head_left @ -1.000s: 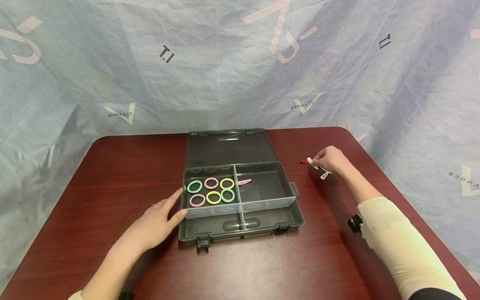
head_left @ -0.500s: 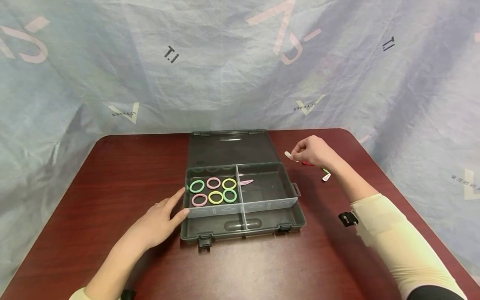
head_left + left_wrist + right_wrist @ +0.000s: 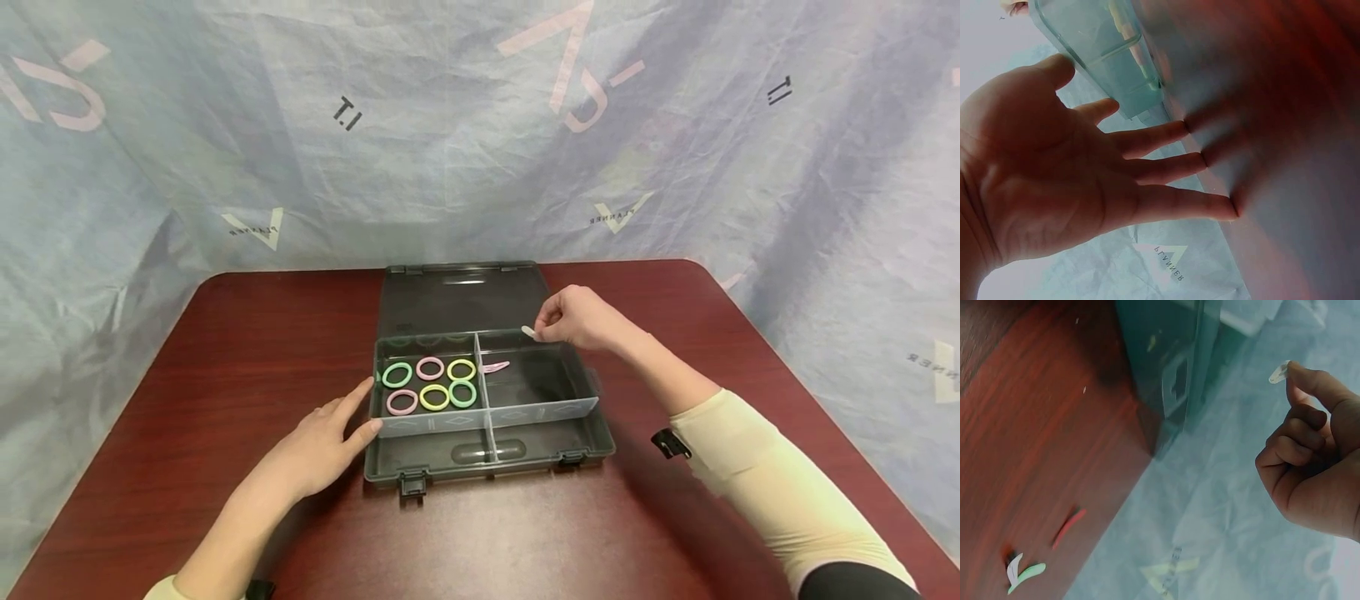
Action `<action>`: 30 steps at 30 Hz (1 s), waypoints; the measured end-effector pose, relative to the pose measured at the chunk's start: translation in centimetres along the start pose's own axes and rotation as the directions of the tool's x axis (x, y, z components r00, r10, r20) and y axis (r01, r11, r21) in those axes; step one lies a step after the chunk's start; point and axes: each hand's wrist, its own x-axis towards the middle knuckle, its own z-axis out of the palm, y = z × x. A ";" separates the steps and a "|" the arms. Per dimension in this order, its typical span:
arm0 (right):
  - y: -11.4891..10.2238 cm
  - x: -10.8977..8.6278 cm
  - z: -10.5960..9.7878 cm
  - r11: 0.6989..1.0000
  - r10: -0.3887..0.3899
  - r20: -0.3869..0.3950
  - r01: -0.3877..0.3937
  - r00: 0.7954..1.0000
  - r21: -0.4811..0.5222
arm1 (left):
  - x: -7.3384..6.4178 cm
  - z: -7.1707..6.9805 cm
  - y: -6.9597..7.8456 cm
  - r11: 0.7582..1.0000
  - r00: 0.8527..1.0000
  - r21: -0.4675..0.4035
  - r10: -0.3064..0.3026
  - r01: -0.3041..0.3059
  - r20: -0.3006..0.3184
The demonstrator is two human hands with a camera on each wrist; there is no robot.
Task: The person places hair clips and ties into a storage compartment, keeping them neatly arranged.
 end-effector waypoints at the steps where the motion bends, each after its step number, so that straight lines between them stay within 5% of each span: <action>1: -0.2 0.0 0.3 1.000 -0.007 0.007 0.007 1.000 -0.001 | 0.0 0.0 0.0 1.000 1.000 -0.002 -0.002 0.002 0.003; 16: -1.5 1.1 5.3 0.979 -0.091 0.141 0.115 0.986 -0.170 | 0.0 0.2 0.1 1.000 1.000 0.000 -0.006 0.006 0.001; 30: -1.5 1.3 7.5 0.961 -0.104 0.116 0.130 0.988 -0.245 | 0.0 0.1 0.2 1.000 1.000 0.004 -0.006 0.006 -0.004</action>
